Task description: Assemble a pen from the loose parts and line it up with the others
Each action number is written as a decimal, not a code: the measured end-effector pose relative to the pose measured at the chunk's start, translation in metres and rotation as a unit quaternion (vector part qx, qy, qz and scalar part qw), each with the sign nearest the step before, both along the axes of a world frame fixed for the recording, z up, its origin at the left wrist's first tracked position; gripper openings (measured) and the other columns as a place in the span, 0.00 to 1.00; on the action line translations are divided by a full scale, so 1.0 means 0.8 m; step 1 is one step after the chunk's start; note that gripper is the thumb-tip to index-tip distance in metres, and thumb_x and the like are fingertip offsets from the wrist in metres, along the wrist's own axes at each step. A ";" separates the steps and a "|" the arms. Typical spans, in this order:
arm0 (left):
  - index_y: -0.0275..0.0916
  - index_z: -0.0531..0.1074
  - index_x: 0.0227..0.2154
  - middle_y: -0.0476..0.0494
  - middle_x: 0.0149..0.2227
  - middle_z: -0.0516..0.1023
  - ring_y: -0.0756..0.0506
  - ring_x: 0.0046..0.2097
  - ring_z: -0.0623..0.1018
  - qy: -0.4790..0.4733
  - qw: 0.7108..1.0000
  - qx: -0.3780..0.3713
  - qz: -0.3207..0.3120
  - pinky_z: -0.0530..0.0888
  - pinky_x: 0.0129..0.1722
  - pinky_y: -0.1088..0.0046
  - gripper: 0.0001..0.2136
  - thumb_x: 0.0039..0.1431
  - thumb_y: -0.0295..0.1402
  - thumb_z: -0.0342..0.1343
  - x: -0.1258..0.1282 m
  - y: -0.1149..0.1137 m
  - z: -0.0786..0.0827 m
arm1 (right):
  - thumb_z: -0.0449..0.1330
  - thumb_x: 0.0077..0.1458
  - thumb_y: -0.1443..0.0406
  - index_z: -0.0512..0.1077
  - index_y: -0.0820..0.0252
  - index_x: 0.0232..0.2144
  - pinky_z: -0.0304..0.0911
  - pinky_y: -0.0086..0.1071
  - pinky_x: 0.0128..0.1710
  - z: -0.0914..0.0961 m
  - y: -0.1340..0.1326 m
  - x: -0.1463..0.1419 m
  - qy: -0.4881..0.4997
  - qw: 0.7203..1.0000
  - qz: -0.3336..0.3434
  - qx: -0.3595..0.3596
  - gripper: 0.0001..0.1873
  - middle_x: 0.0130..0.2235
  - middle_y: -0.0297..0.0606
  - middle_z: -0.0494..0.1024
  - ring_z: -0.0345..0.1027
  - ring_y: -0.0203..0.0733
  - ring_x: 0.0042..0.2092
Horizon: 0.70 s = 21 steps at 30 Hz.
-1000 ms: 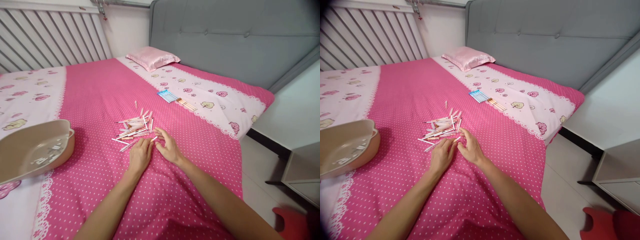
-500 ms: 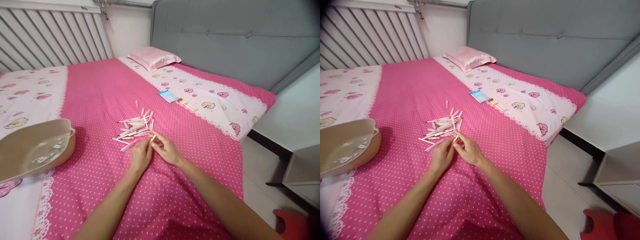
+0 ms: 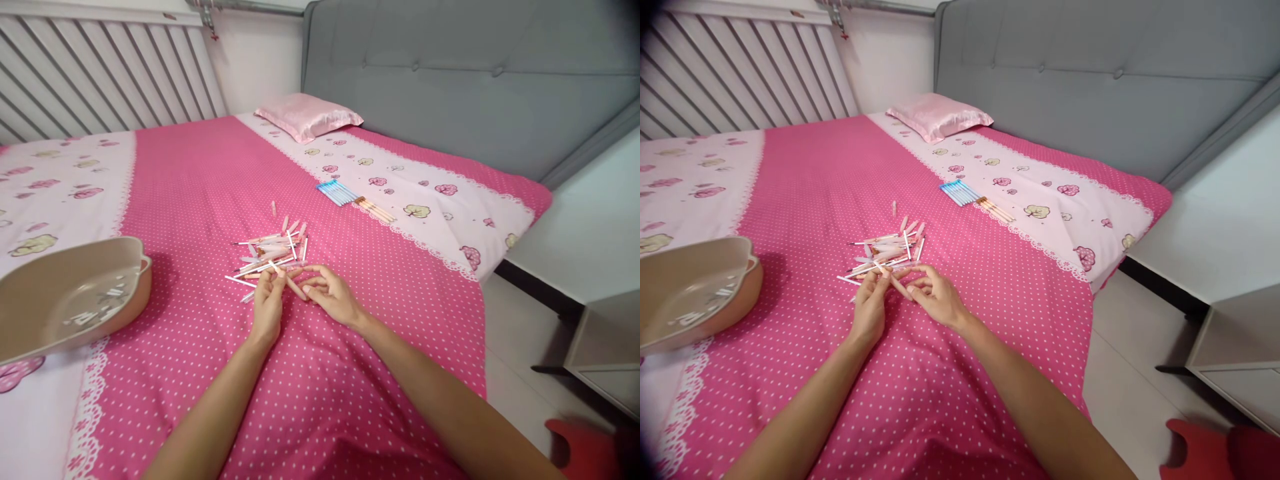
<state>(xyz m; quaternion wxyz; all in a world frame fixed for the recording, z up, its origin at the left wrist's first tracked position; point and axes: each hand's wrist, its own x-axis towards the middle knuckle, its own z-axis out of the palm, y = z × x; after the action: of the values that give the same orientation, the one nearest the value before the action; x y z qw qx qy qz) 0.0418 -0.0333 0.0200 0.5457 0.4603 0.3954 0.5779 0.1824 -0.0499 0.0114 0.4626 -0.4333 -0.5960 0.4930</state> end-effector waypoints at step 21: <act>0.41 0.74 0.31 0.42 0.33 0.71 0.41 0.39 0.70 0.478 0.866 0.089 0.114 0.65 0.43 0.62 0.09 0.51 0.28 0.49 -0.078 0.040 0.000 | 0.57 0.51 0.59 0.67 0.59 0.34 0.60 0.28 0.29 -0.007 0.011 0.011 0.013 0.998 -0.064 -0.011 0.10 0.28 0.32 0.70 0.63 0.33 0.29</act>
<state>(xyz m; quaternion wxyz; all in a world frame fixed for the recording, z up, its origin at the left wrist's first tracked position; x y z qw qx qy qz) -0.0206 -0.0010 0.0203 0.1771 0.6786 0.6043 0.3780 0.1913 -0.0415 0.0055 0.4956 -0.4694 -0.5556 0.4748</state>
